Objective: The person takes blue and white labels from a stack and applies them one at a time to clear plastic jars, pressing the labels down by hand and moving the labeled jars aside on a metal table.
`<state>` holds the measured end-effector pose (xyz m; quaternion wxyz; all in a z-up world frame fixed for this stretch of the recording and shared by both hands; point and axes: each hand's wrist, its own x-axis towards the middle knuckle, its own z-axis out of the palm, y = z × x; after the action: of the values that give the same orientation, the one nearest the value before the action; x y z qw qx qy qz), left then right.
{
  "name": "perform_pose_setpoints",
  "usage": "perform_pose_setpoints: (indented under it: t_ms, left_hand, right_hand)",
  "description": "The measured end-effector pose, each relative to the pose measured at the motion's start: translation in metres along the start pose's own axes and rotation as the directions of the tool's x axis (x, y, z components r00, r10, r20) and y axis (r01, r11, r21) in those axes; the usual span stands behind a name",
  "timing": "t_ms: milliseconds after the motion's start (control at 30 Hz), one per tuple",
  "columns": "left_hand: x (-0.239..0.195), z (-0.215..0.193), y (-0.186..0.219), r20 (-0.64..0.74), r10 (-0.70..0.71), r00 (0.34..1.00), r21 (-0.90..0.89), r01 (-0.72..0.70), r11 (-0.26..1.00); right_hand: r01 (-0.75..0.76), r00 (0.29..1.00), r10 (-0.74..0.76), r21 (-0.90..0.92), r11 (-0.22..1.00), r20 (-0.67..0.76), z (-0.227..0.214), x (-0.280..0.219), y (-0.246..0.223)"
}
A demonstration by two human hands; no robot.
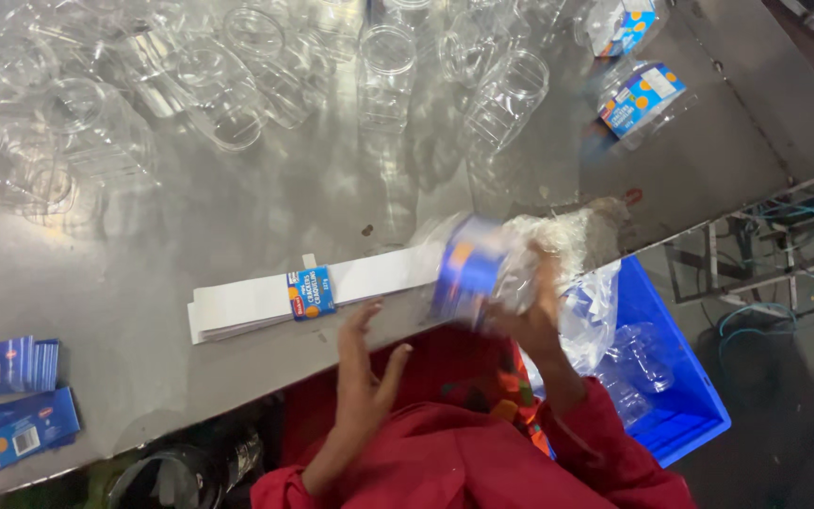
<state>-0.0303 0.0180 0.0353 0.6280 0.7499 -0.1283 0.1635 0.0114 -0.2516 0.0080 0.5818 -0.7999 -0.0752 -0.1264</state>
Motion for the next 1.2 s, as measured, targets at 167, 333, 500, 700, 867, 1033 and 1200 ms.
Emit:
perform_pose_setpoints:
  t_ms: [167, 333, 500, 700, 867, 1033, 1200]
  left_hand:
    - [0.008, -0.005, 0.0, 0.14, -0.102, 0.985, 0.127, 0.085, 0.988]
    - [-0.002, 0.005, -0.004, 0.318, -0.048, 0.947, 0.208, -0.02, 0.978]
    - [-0.006, 0.001, -0.006, 0.427, -0.193, 0.883, 0.205, 0.113, 0.972]
    - [-0.008, 0.003, -0.015, 0.514, -0.214, 0.83, 0.233, 0.104, 0.967]
    - [0.007, 0.006, 0.002, 0.19, 0.047, 0.981, 0.367, -0.115, 0.923]
    - [0.013, 0.012, 0.01, 0.081, 0.363, 0.928, 0.529, -0.349, 0.774]
    - [-0.007, 0.022, -0.018, 0.375, -0.244, 0.894, -0.07, 0.289, 0.955]
  right_hand:
    - [0.083, 0.991, -0.13, -0.637, 0.766, -0.027, 0.007, 0.051, 0.044]
    - [0.321, 0.947, -0.227, -0.676, 0.664, 0.227, 0.064, 0.069, 0.095]
    - [0.005, 0.99, 0.094, -0.703, 0.711, 0.102, 0.078, 0.069, 0.121]
    - [-0.195, 0.914, 0.22, 0.107, 0.975, -0.34, 0.045, 0.082, 0.139]
    - [-0.046, 0.839, 0.3, 0.491, 0.87, -0.454, -0.006, 0.053, 0.098]
    - [0.123, 0.96, -0.093, -0.101, 0.987, 0.265, 0.033, -0.028, -0.009]
    - [-0.37, 0.919, 0.31, 0.266, 0.89, 0.242, 0.048, -0.027, -0.051]
